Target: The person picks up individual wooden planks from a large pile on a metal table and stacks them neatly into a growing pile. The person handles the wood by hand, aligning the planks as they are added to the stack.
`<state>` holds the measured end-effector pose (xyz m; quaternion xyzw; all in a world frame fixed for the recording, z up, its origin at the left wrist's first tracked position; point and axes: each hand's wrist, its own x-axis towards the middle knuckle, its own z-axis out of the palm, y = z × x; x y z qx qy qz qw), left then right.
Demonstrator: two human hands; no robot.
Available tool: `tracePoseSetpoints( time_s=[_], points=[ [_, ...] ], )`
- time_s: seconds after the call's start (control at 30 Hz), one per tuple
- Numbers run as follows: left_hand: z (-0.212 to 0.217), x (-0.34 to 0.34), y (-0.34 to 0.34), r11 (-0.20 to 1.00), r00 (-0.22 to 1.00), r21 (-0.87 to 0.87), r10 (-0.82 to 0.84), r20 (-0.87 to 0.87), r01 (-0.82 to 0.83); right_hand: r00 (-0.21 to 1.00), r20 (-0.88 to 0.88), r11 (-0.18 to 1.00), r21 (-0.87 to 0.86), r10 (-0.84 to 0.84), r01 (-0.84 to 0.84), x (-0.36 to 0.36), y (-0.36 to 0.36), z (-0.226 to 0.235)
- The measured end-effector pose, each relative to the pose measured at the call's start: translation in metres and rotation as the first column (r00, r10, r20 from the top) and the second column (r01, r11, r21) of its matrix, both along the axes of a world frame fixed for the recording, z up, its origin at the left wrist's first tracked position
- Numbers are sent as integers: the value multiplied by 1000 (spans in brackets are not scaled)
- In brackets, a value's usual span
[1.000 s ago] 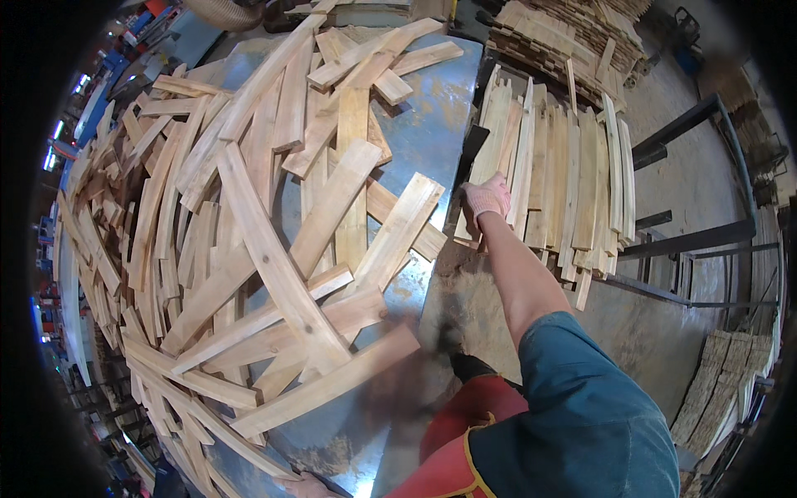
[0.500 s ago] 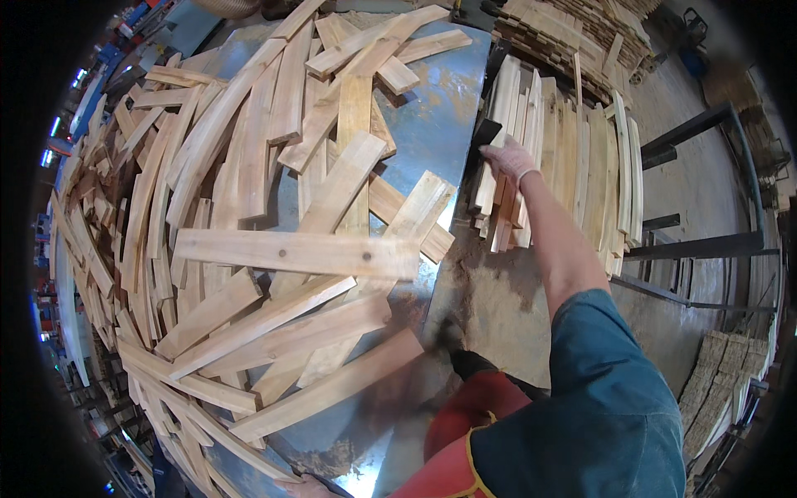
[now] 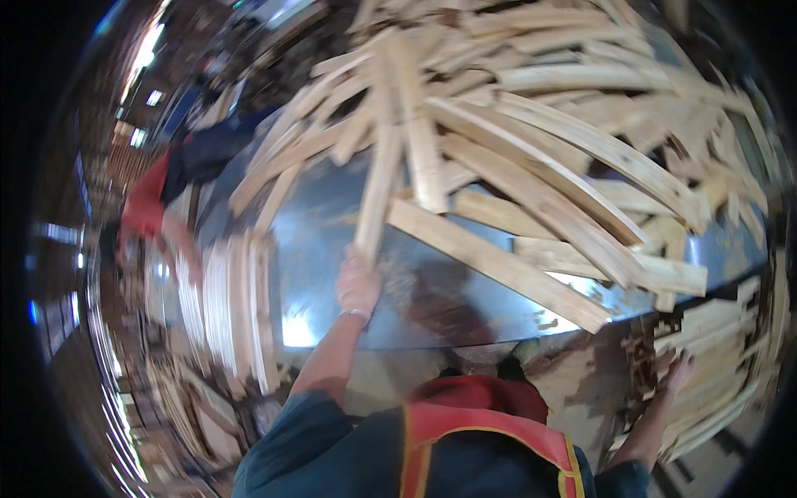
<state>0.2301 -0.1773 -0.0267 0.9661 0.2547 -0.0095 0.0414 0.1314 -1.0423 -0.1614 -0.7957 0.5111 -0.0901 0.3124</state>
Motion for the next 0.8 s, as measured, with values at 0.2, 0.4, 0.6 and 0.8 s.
tracePoseSetpoints(
  time_s=[0.2, 0.4, 0.6, 0.8],
  points=[
    [47, -31, 29, 854, 992, -510, 48, -118, -101, 782, 512, 813, 242, 357, -529, -28, 232, 63],
    [30, -154, 125, 895, 979, -398, 193, -62, -201, 162, -142, 97, -380, 976, -920, 32, 477, 132],
    [23, -297, 284, 983, 972, 180, -81, 221, 41, 209, -448, 56, -331, 869, -942, 130, 552, 143],
    [32, -292, 274, 909, 992, 410, 22, 125, -72, -60, -372, -82, -43, 926, -996, 134, 600, 189]
  ],
)
